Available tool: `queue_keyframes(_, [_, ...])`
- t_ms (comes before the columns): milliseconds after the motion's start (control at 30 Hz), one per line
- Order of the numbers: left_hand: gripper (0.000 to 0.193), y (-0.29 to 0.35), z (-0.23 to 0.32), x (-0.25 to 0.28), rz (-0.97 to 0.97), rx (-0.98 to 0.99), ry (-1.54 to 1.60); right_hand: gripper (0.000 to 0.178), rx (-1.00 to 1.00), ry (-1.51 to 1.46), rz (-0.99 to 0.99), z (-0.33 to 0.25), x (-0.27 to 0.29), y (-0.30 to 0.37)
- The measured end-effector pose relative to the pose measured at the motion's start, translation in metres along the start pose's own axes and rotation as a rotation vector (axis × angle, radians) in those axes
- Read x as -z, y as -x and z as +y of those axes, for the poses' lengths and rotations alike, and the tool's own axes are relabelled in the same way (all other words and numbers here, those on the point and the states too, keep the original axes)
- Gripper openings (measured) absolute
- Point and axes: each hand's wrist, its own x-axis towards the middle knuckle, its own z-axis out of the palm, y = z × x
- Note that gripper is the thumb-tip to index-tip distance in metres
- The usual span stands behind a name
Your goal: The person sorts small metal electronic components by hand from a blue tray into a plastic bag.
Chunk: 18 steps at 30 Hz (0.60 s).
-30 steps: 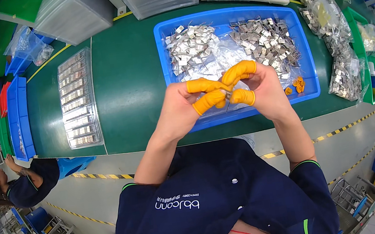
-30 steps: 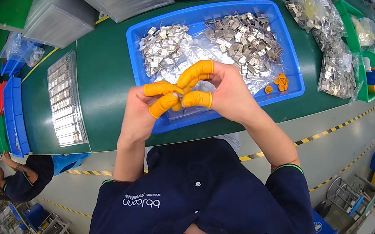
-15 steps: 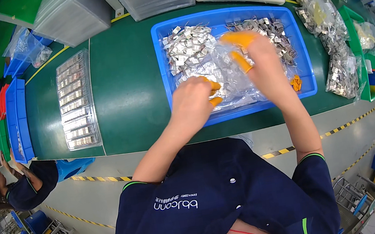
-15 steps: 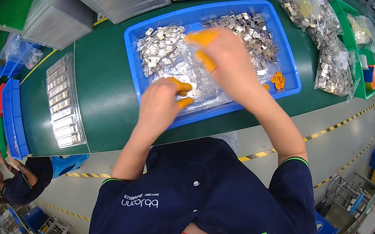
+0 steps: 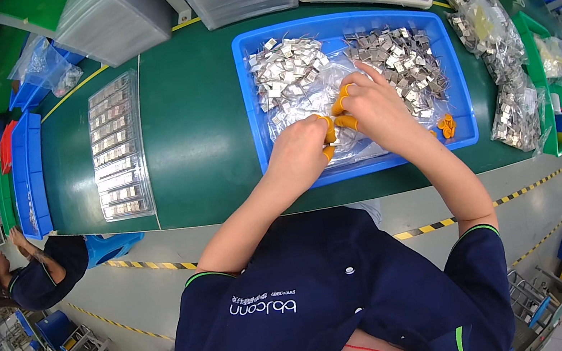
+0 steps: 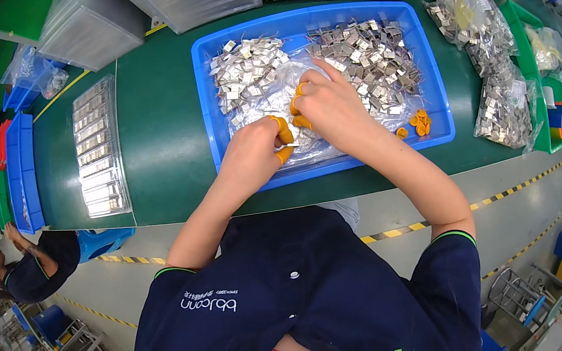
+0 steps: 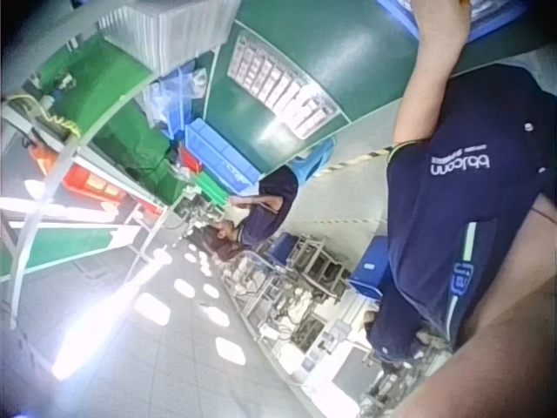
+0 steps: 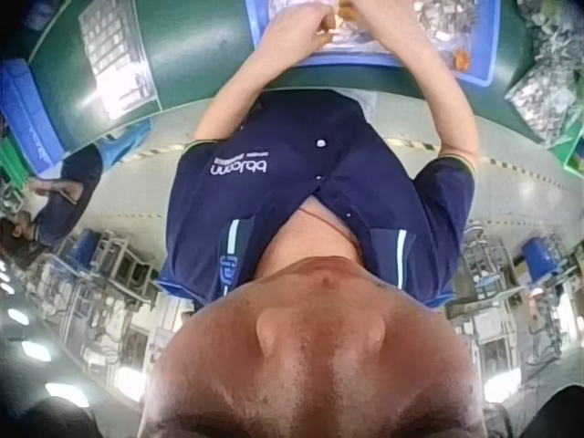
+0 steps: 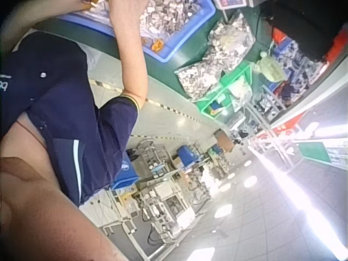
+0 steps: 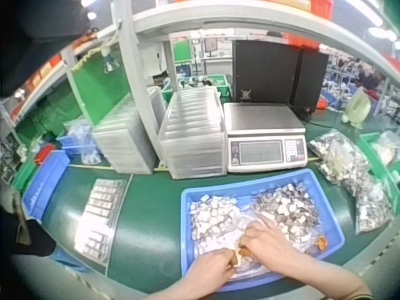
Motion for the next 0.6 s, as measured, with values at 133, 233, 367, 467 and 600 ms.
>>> queue_keyframes(133, [0.016, 0.008, 0.004, 0.018, 0.022, 0.125, 0.181, 0.010, -0.031, -0.032, 0.028, -0.004, -0.002, 0.002])
queue_keyframes(233, [0.017, 0.015, 0.005, 0.031, 0.268, 0.176, 0.303, 0.013, -0.036, -0.137, 0.164, -0.012, -0.002, 0.000])
queue_keyframes(367, [0.032, 0.014, 0.000, 0.038, 0.513, 0.089, 0.550, 0.019, 0.176, -0.128, -0.040, -0.016, -0.003, 0.003])
queue_keyframes(467, [0.038, 0.016, -0.006, 0.036, 0.496, -0.008, 0.361, 0.018, 0.067, -0.018, -0.015, -0.017, 0.004, 0.006])
queue_keyframes(600, [0.031, 0.016, -0.003, 0.032, 0.518, 0.135, 0.872, 0.014, 0.040, 0.055, 0.081, -0.017, 0.009, 0.007])
